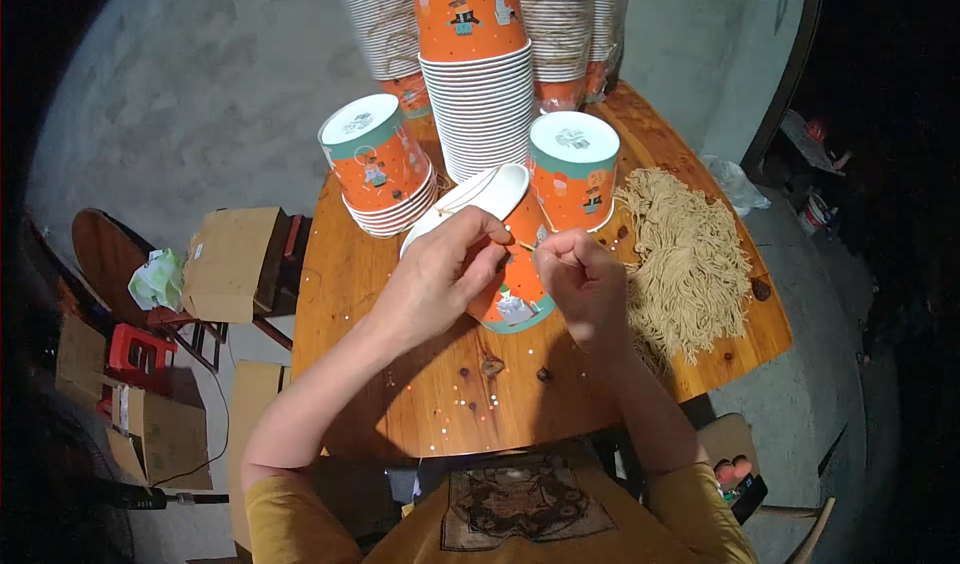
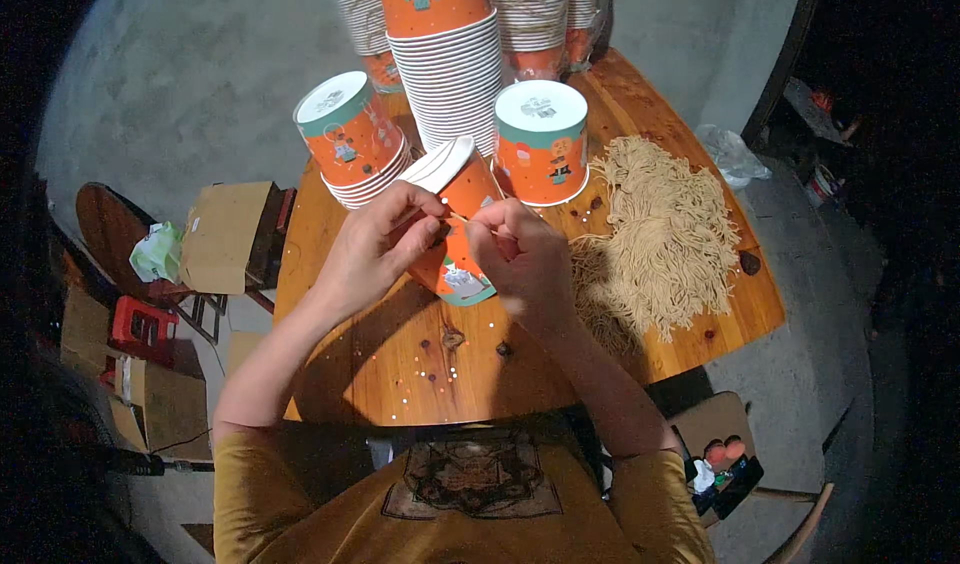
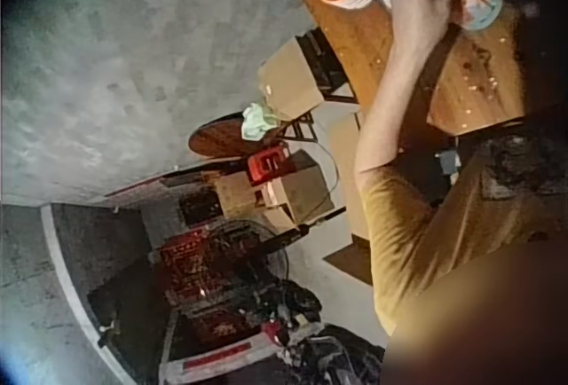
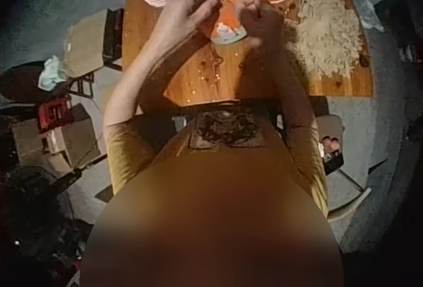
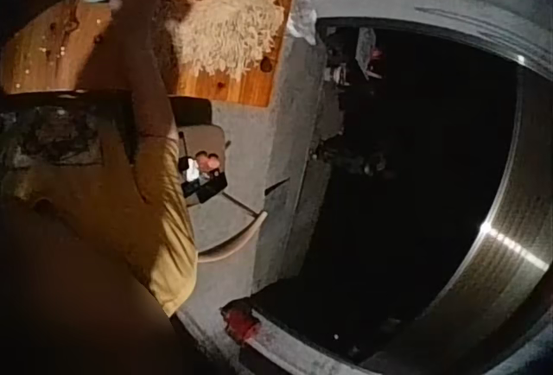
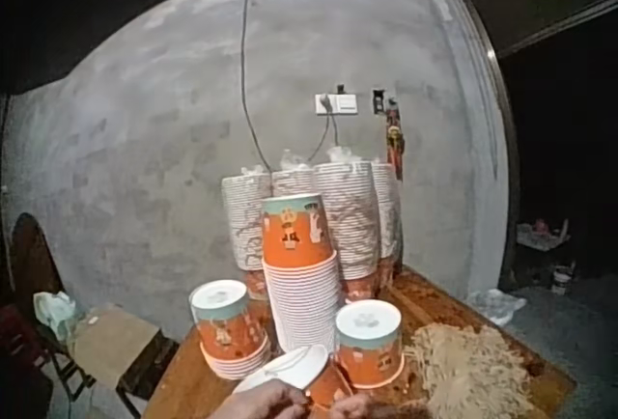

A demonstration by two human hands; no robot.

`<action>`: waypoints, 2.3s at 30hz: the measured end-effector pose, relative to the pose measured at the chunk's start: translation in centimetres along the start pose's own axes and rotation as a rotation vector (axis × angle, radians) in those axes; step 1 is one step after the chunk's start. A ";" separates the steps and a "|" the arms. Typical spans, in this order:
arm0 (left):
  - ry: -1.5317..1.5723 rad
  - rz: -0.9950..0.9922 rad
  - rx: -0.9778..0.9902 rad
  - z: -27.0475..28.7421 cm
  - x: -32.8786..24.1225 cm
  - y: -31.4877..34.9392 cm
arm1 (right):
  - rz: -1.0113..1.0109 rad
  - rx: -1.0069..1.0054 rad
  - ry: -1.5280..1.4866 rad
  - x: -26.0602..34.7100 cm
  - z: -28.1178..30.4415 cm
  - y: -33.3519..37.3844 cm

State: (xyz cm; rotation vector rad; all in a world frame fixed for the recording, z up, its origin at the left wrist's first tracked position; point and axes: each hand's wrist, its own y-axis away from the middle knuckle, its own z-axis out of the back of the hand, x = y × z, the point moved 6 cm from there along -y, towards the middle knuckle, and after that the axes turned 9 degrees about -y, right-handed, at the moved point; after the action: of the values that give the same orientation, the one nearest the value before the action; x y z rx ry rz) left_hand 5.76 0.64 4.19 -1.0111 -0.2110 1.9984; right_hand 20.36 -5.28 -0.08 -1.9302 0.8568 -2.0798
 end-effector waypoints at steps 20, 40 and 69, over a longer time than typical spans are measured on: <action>-0.076 -0.104 0.009 -0.4 -2.0 0.4 | 0.033 -0.006 -0.040 1.0 -1.4 0.4; -0.113 -0.039 0.073 -0.3 -1.4 1.4 | -0.271 -0.038 -0.244 -0.7 -1.8 0.8; 0.182 0.335 0.266 -1.3 -1.0 1.1 | 0.137 -0.087 0.184 0.0 -1.6 0.9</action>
State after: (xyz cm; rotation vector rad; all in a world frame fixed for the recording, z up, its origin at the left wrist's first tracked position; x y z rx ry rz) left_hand 6.28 -1.08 3.37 -1.0998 0.3360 2.1417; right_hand 18.64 -5.53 -0.53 -1.6849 1.1013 -2.1956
